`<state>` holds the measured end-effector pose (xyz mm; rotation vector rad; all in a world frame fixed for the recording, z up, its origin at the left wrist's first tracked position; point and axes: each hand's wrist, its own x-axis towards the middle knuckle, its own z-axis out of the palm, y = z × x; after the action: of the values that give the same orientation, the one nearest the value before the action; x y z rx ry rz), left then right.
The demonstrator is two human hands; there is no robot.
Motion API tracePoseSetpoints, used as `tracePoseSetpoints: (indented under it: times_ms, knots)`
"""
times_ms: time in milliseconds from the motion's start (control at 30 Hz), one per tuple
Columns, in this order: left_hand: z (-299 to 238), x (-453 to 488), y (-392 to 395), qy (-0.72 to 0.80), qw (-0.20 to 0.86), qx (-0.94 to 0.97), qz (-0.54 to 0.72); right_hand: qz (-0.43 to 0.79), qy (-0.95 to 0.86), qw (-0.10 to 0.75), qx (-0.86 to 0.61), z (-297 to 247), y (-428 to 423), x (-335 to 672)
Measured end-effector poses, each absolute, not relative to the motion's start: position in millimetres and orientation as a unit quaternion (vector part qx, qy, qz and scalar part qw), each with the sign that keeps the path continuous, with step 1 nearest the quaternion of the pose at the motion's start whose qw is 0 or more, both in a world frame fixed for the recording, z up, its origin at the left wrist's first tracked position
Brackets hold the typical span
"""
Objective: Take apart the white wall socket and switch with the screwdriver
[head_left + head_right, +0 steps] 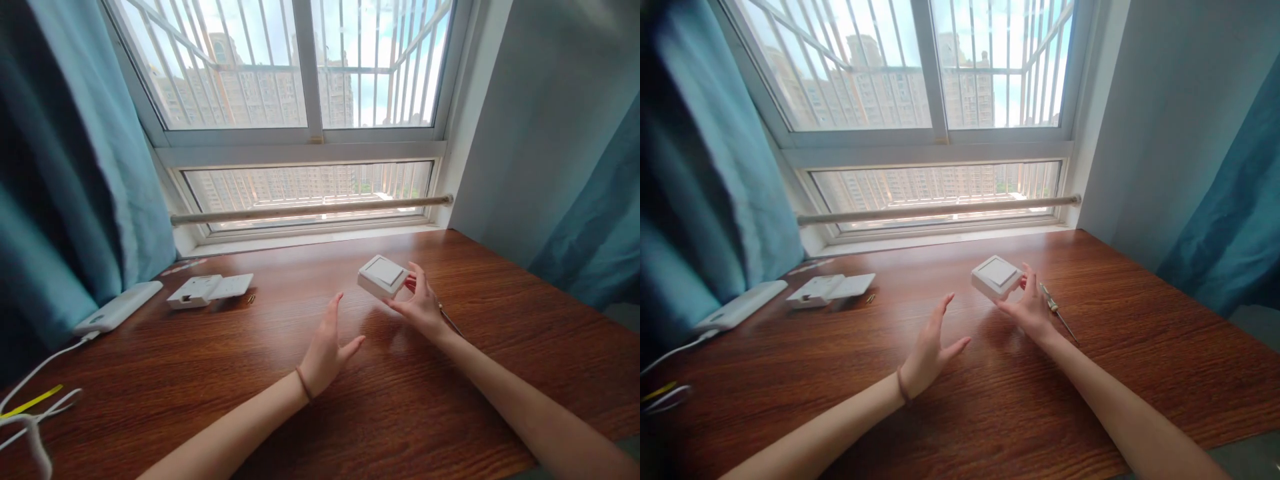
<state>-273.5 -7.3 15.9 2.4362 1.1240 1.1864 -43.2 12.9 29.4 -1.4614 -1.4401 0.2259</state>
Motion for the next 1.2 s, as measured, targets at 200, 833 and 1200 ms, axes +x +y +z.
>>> tracePoseSetpoints:
  times_ms: [200, 833, 1200]
  knots:
    - [14, -265, -20, 0.413, 0.177, 0.787, 0.424, 0.112, -0.621, 0.482, -0.607, 30, -24, -89]
    - [12, -290, 23, 0.360, 0.310, 0.763, 0.438, 0.361, -0.582, 0.518, -0.513, 1, -20, -92]
    - [11, -304, 36, 0.419, 0.339, 0.770, 0.342, 0.432, -0.567, 0.484, -0.508, 5, -22, -92]
